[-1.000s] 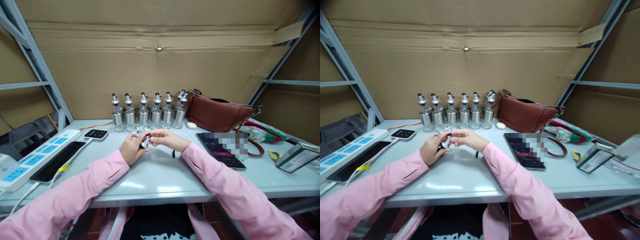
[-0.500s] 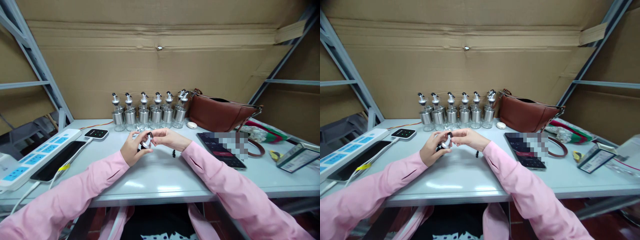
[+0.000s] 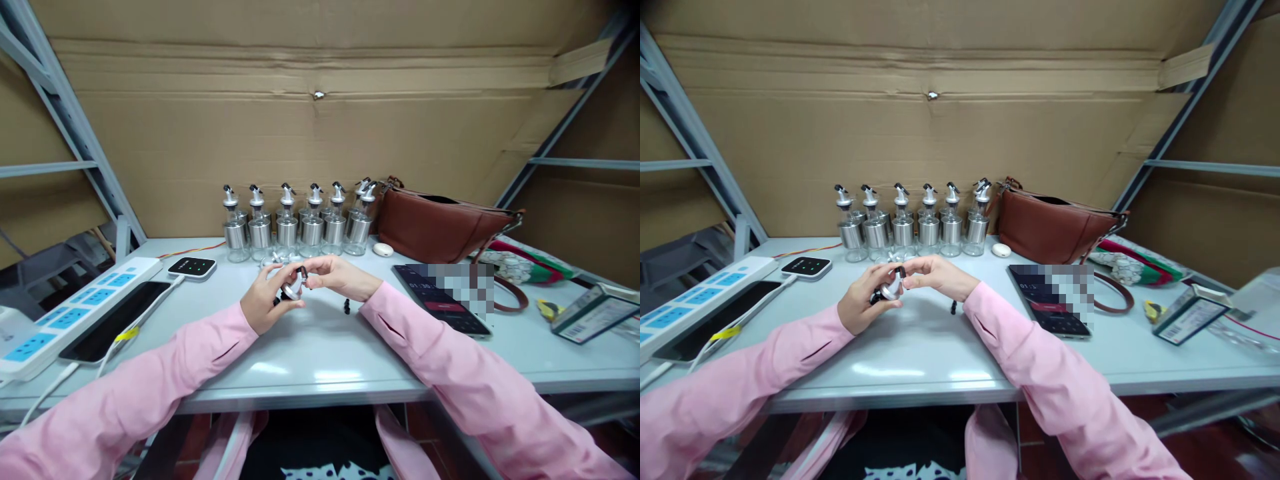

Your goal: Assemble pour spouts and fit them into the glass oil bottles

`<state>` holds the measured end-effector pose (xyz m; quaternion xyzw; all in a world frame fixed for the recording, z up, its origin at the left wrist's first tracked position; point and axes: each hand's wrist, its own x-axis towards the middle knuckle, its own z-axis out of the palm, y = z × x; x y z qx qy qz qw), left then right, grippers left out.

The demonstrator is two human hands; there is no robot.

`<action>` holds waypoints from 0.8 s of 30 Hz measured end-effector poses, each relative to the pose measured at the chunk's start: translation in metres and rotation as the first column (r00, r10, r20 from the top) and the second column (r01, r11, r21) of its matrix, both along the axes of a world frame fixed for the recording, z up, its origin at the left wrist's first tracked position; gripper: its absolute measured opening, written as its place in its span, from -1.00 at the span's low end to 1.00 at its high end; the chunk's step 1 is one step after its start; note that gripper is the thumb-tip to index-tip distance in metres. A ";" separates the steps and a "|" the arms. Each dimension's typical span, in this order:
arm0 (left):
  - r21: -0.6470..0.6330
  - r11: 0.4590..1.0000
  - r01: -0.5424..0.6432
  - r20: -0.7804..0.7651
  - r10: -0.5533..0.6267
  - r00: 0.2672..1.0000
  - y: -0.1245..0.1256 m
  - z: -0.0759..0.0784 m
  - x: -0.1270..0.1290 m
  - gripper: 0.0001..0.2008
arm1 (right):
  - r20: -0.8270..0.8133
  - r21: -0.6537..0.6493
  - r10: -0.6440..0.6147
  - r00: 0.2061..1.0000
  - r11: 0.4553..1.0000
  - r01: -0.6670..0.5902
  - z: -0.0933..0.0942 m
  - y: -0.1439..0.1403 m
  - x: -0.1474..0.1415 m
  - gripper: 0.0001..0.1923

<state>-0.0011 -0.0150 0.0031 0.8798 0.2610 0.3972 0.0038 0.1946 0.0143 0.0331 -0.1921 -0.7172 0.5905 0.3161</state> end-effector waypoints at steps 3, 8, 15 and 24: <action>0.009 1.000 -0.005 -0.012 0.005 1.000 0.001 0.000 0.000 -0.48 | 0.001 -0.066 0.013 1.000 0.998 -0.013 0.000 0.001 0.001 -0.68; -0.025 1.000 0.008 -0.043 -0.009 0.999 0.002 0.001 0.001 -0.50 | -0.003 -0.157 0.100 0.995 0.983 -0.100 0.001 0.001 0.005 -0.65; -0.030 0.999 0.026 -0.057 -0.028 0.998 0.003 -0.001 0.001 -0.50 | 0.011 -0.205 0.143 0.990 0.969 -0.138 0.003 0.001 0.008 -0.65; 0.007 0.999 0.041 -0.045 -0.041 0.998 0.002 0.001 0.000 -0.48 | 0.019 -0.252 0.193 0.981 0.951 -0.182 0.000 0.002 0.008 -0.60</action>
